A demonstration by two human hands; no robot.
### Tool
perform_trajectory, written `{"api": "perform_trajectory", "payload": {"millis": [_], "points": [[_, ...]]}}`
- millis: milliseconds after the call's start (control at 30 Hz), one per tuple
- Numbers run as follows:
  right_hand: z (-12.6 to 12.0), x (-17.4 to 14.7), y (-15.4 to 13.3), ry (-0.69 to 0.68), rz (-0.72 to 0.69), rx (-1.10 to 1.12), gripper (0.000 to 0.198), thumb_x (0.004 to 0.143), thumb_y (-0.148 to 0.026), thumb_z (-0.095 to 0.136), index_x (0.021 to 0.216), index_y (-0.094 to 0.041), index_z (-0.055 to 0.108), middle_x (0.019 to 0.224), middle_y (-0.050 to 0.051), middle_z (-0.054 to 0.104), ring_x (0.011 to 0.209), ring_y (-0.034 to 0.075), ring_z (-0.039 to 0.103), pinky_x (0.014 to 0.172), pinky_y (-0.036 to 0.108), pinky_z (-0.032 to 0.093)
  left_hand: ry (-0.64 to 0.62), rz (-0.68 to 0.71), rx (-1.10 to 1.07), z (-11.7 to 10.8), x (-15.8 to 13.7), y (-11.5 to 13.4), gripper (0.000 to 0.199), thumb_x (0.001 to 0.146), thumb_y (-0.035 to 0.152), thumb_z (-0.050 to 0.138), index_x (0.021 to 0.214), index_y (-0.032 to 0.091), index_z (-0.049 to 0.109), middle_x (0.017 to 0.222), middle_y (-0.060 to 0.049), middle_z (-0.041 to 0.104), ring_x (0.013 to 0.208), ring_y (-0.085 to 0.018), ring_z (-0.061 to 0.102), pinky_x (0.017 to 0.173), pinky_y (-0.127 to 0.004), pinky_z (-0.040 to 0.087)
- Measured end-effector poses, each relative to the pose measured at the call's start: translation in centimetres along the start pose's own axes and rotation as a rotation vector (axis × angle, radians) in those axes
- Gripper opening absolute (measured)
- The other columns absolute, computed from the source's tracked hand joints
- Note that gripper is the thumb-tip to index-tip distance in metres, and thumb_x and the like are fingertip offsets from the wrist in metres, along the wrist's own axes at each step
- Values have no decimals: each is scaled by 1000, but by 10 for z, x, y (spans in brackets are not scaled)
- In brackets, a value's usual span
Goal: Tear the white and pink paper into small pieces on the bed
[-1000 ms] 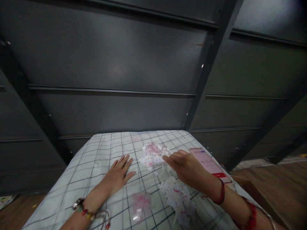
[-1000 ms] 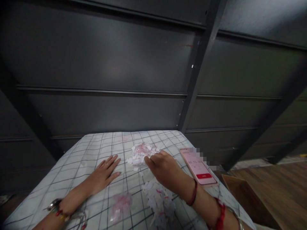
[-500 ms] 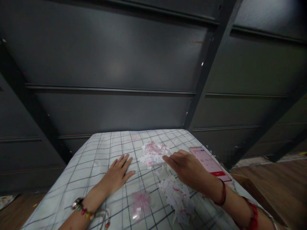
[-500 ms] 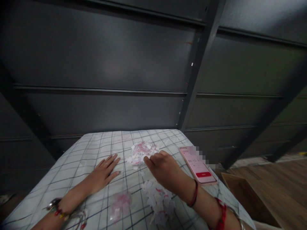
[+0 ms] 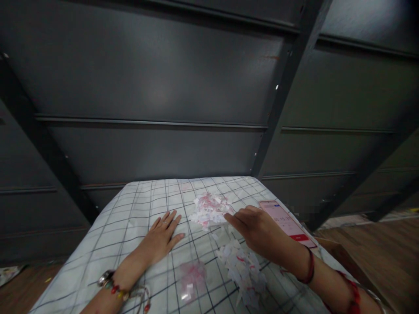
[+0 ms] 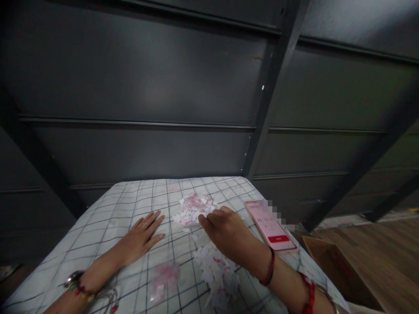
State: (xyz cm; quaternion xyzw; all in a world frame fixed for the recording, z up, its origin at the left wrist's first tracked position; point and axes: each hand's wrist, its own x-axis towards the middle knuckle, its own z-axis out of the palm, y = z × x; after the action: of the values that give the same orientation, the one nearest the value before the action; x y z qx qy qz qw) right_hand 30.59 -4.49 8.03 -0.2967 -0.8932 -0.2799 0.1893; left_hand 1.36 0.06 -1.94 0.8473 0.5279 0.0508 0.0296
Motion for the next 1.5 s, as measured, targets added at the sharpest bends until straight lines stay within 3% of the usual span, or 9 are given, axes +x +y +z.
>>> {"api": "perform_trajectory", "payload": {"millis": [333, 500, 700, 1000, 1233, 1500], "points": [[-1, -13, 3, -27, -13, -54, 29, 75, 2, 39, 94, -12, 55, 65, 2, 57, 59, 14, 47, 59, 29, 33, -5, -2, 37, 1, 0, 0, 65, 89, 58, 23, 139, 15, 31, 146, -11, 23, 134, -28, 18, 107, -46, 21], [6, -1, -5, 21, -30, -36, 27, 77, 1, 40, 97, -11, 53, 66, 2, 57, 60, 14, 47, 59, 29, 33, 23, 5, 38, 3, 0, -2, 64, 89, 57, 23, 138, 16, 32, 146, -10, 26, 134, -28, 19, 106, -45, 22], [5, 0, -3, -81, -35, -45, 22, 77, 0, 43, 92, -12, 55, 66, 2, 57, 59, 13, 47, 59, 30, 33, 39, 14, 29, 5, 0, -2, 64, 89, 57, 23, 138, 17, 33, 146, -10, 27, 133, -28, 21, 106, -45, 21], [-2, -18, 9, -51, 24, -92, 35, 77, 3, 33, 99, -12, 55, 61, 2, 55, 56, 14, 45, 55, 29, 30, 63, 24, 8, 7, 0, -3, 62, 89, 57, 27, 137, 18, 34, 145, -10, 28, 133, -30, 22, 105, -48, 24], [5, -12, 6, -56, 46, -59, 28, 77, 2, 34, 87, -13, 56, 61, 2, 54, 54, 13, 44, 55, 29, 29, 28, 6, 12, 1, 0, 1, 64, 89, 57, 25, 138, 16, 33, 145, -11, 26, 133, -30, 21, 105, -48, 23], [-6, -12, 12, -98, 47, -62, 32, 74, 3, 35, 90, -15, 56, 62, 2, 56, 55, 14, 45, 54, 29, 30, 35, 14, 13, 2, 0, 0, 65, 89, 57, 25, 137, 15, 34, 145, -12, 27, 133, -30, 21, 105, -48, 23]]}}
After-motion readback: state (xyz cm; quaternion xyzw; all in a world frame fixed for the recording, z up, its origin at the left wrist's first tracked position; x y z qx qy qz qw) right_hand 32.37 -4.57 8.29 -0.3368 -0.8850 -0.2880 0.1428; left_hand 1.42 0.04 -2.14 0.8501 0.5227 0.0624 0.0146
